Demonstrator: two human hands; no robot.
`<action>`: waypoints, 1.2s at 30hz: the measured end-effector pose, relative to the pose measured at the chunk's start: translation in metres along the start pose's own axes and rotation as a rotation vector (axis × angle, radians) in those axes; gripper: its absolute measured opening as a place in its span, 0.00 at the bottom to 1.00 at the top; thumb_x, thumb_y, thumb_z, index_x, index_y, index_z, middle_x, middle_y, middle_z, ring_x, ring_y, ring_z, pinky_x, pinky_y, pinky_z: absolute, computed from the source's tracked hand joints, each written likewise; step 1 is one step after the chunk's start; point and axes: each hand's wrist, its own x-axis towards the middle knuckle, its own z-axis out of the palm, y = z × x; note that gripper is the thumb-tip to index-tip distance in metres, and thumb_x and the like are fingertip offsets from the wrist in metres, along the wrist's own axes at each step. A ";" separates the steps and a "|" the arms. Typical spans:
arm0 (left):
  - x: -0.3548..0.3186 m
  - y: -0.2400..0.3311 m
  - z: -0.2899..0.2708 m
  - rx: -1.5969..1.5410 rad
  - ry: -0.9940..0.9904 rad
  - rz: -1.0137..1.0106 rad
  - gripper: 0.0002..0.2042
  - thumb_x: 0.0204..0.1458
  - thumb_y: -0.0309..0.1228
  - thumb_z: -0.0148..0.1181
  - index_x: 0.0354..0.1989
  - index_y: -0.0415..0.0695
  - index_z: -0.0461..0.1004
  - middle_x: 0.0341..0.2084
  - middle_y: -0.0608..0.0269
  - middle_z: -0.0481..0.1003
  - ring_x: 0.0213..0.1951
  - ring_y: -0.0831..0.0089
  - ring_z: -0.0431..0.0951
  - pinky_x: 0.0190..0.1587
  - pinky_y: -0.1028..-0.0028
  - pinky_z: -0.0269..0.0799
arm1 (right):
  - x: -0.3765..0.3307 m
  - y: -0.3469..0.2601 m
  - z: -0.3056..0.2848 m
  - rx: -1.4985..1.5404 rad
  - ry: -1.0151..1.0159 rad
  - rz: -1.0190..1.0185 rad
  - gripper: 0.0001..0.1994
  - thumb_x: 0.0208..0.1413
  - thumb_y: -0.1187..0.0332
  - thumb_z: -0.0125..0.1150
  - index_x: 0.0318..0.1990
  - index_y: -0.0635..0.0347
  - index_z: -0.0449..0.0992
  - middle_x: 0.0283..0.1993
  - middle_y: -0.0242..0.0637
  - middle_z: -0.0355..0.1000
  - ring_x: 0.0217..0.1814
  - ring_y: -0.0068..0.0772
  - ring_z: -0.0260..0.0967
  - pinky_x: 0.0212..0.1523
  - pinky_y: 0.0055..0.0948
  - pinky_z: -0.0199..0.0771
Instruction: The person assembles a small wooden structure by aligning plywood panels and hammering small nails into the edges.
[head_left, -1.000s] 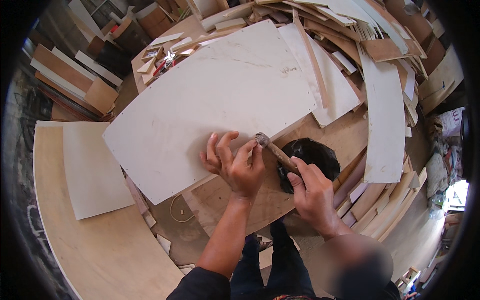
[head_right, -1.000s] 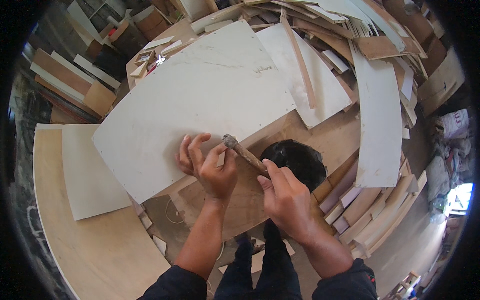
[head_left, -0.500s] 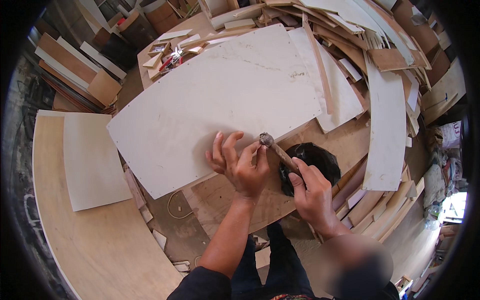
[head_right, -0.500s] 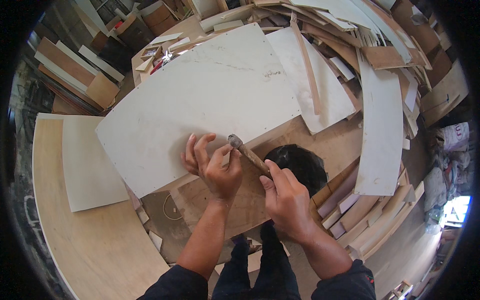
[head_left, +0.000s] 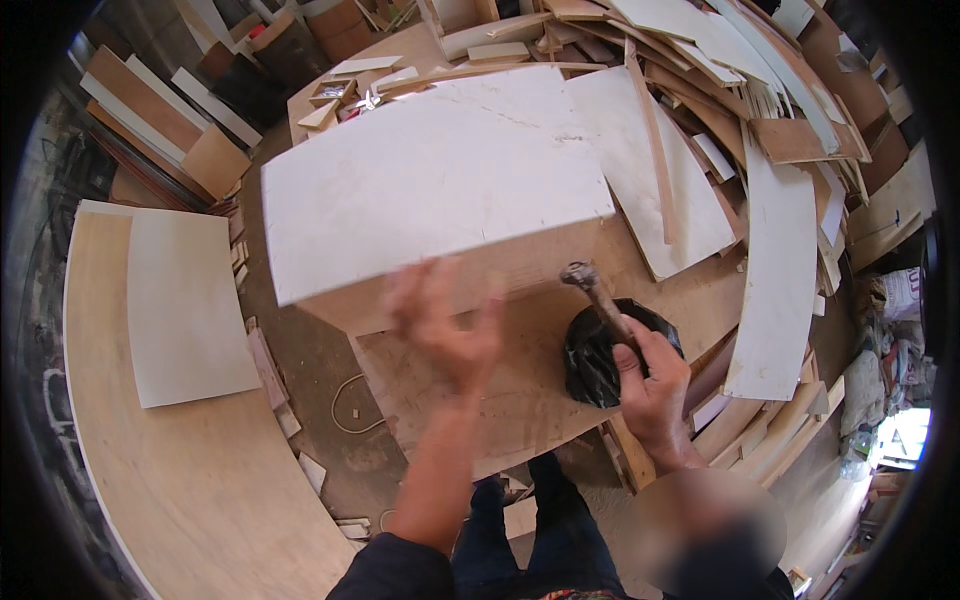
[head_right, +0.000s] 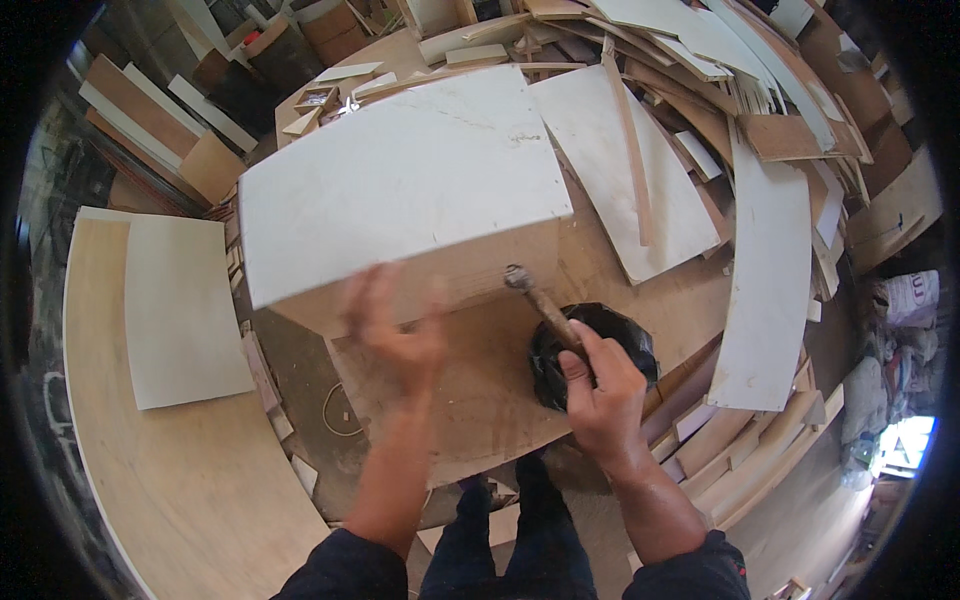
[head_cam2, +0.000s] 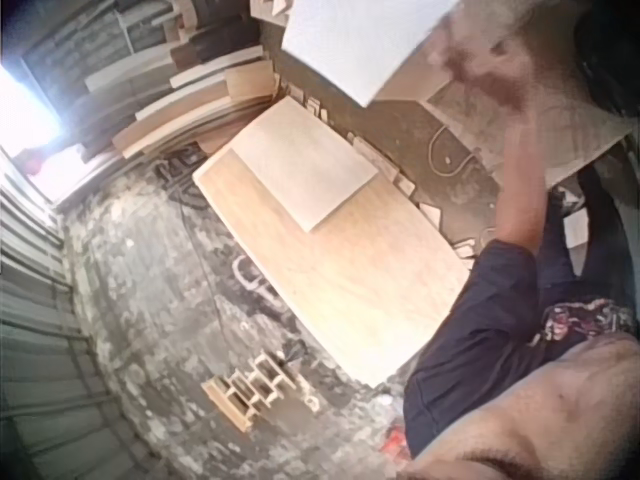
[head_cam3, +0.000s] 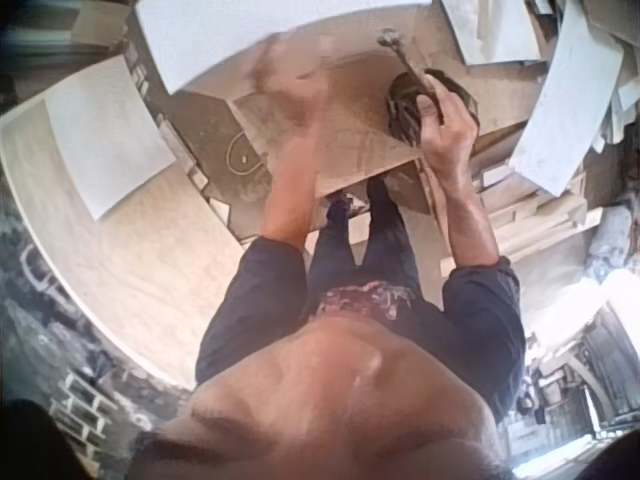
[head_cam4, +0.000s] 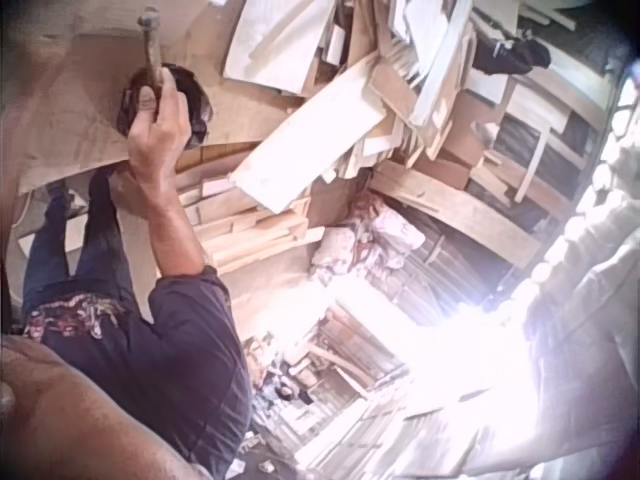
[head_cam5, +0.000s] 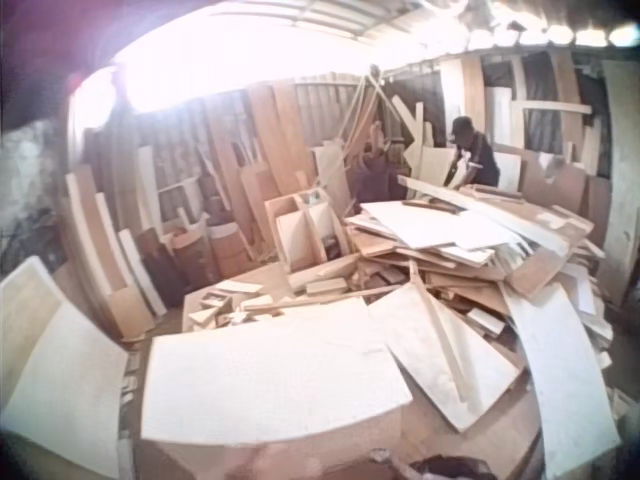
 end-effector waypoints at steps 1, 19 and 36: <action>0.016 -0.021 -0.013 0.022 0.127 -0.018 0.24 0.57 0.44 0.73 0.56 0.42 0.79 0.58 0.55 0.74 0.66 0.55 0.68 0.70 0.51 0.58 | 0.003 0.003 -0.001 0.002 0.039 0.009 0.15 0.63 0.74 0.66 0.56 0.68 0.79 0.38 0.50 0.77 0.37 0.50 0.75 0.42 0.38 0.75; 0.032 -0.109 -0.030 0.196 0.114 -0.152 0.25 0.61 0.48 0.68 0.60 0.44 0.76 0.63 0.55 0.71 0.70 0.52 0.65 0.71 0.50 0.57 | 0.038 0.012 0.019 0.156 -0.004 0.242 0.16 0.66 0.71 0.64 0.58 0.68 0.78 0.41 0.47 0.80 0.42 0.34 0.76 0.48 0.31 0.76; 0.032 -0.073 0.063 0.103 -0.151 0.210 0.24 0.53 0.52 0.73 0.59 0.65 0.82 0.70 0.72 0.72 0.76 0.58 0.60 0.79 0.52 0.34 | 0.121 -0.035 0.049 -0.116 -0.213 -0.036 0.17 0.65 0.72 0.64 0.61 0.59 0.79 0.42 0.53 0.80 0.40 0.56 0.78 0.42 0.43 0.77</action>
